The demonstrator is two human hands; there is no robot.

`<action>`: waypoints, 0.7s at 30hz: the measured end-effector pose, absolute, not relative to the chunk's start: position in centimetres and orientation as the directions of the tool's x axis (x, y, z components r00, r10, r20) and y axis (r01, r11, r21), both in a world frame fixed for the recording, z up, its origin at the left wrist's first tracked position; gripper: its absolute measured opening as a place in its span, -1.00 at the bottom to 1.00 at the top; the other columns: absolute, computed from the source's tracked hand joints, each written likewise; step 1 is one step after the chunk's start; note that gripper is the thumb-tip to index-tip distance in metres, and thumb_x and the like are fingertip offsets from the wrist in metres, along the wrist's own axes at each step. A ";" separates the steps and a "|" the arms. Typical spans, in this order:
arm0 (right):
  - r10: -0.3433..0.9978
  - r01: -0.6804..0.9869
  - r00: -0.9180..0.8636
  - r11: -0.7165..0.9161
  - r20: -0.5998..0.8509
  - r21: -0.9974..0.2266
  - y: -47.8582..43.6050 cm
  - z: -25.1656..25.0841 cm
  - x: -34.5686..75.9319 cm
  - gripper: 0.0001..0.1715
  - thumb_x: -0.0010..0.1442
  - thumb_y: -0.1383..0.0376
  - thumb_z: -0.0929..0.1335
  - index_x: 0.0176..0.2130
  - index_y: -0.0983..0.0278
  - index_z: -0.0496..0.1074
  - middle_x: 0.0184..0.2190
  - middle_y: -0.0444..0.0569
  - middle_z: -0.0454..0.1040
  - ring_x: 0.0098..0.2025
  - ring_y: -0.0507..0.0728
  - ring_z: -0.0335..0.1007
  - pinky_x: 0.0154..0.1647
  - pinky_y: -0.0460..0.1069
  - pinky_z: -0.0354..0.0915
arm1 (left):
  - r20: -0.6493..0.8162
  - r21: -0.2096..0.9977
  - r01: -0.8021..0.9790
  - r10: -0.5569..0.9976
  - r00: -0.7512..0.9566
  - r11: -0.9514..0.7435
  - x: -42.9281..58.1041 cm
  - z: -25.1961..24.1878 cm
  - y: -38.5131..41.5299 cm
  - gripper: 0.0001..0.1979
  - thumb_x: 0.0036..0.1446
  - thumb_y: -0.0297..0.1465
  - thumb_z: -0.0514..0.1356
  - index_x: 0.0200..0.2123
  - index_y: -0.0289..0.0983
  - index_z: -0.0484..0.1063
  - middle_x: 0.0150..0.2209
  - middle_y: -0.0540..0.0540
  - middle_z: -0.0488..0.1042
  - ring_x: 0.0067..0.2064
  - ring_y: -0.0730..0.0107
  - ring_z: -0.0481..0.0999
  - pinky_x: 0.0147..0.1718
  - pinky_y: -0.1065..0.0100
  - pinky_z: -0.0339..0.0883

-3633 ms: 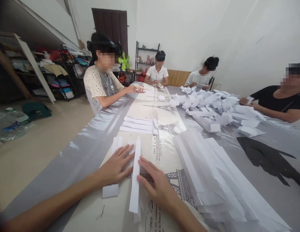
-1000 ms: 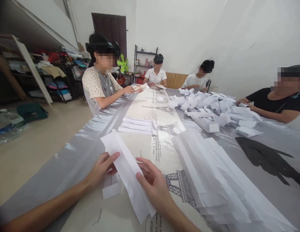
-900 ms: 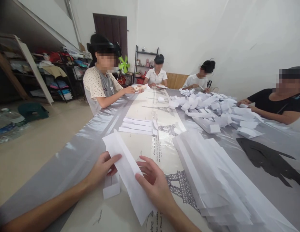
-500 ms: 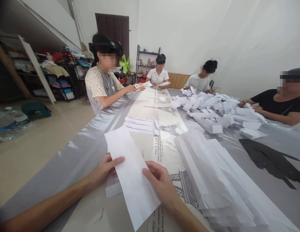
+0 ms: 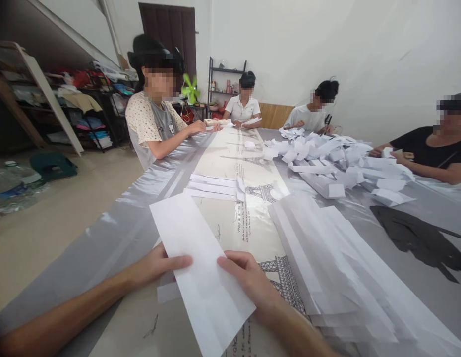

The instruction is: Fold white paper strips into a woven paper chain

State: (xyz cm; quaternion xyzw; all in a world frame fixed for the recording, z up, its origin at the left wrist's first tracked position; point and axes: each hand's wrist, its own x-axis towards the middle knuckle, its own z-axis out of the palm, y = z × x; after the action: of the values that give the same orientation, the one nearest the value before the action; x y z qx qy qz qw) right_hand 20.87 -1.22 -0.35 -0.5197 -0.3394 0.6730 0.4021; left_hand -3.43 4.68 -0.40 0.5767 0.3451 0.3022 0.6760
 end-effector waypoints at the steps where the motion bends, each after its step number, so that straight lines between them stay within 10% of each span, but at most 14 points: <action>1: 0.902 -0.178 -0.200 -0.418 -0.383 -0.891 -1.2 0.1 20.7 -0.59 0.12 0.01 0.53 -0.14 0.21 0.60 -0.13 0.02 0.63 -0.18 0.25 0.61 -0.25 0.06 0.51 | -0.117 0.990 0.005 0.813 0.571 0.139 -3.3 -0.3 4.7 -0.65 0.07 -0.12 0.39 -0.36 -0.29 0.46 -0.49 -0.05 0.48 -0.53 0.40 0.37 -0.54 0.37 0.27; 5: 0.912 -0.066 -0.366 -0.226 -0.187 -0.972 -0.8 1.7 20.9 -0.56 0.19 0.01 0.48 -0.05 0.23 0.62 -0.13 0.03 0.64 -0.14 0.28 0.59 -0.16 0.12 0.48 | -0.022 0.999 0.034 0.901 0.434 0.008 -3.3 -0.1 5.4 -0.62 0.12 -0.09 0.35 -0.46 -0.29 0.43 -0.52 -0.01 0.43 -0.51 0.43 0.35 -0.51 0.39 0.26; 8: 0.987 0.153 -0.147 0.086 0.064 -0.984 0.0 1.7 22.1 -0.73 0.25 0.09 0.44 -0.13 0.13 0.67 -0.14 -0.01 0.65 -0.10 0.31 0.57 -0.07 0.21 0.49 | 0.076 0.994 0.056 0.944 0.322 -0.099 -4.0 0.0 6.7 -0.69 0.14 -0.14 0.35 -0.38 -0.28 0.51 -0.40 -0.05 0.52 -0.33 0.34 0.48 -0.29 0.37 0.37; 13: 0.797 0.475 0.015 0.525 0.603 -0.706 1.1 0.7 24.2 -0.71 0.27 0.32 0.39 -0.15 -0.05 0.67 -0.11 -0.12 0.64 0.06 0.32 0.51 0.18 0.35 0.36 | 0.102 0.986 -0.158 0.941 0.321 -0.052 -5.5 0.9 8.5 -0.51 0.14 -0.09 0.33 0.07 -0.21 0.47 0.06 -0.22 0.53 -0.12 0.15 0.59 -0.22 0.28 0.45; 17: 0.779 0.484 0.026 0.539 0.627 -0.689 1.0 0.2 24.3 -0.67 0.32 0.31 0.36 -0.28 -0.10 0.68 0.11 -0.15 0.50 0.27 0.35 0.29 0.26 0.40 0.26 | -0.103 0.969 -0.124 0.804 0.585 0.214 -5.1 1.2 8.0 -0.39 0.29 0.12 0.05 0.06 -0.26 0.45 0.10 -0.33 0.50 -0.21 0.10 0.65 -0.31 0.24 0.46; 21: 0.874 0.265 0.038 0.459 0.485 -0.848 0.6 -0.1 23.3 -0.79 0.31 0.16 0.42 -0.31 -0.08 0.68 0.33 -0.22 0.23 0.35 0.36 0.15 0.28 0.35 0.26 | -0.143 0.990 0.088 0.789 0.598 0.113 -3.8 0.6 6.3 -0.45 0.23 -0.02 0.26 0.18 -0.15 0.33 0.11 -0.26 0.48 -0.44 0.46 0.54 -0.54 0.44 0.29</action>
State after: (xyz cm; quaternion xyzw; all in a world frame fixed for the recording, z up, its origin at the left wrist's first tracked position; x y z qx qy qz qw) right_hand 23.35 0.63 -0.11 -0.4455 -0.6392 0.2688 0.5664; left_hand -3.80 6.27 0.56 0.6098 0.3597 0.2680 0.6534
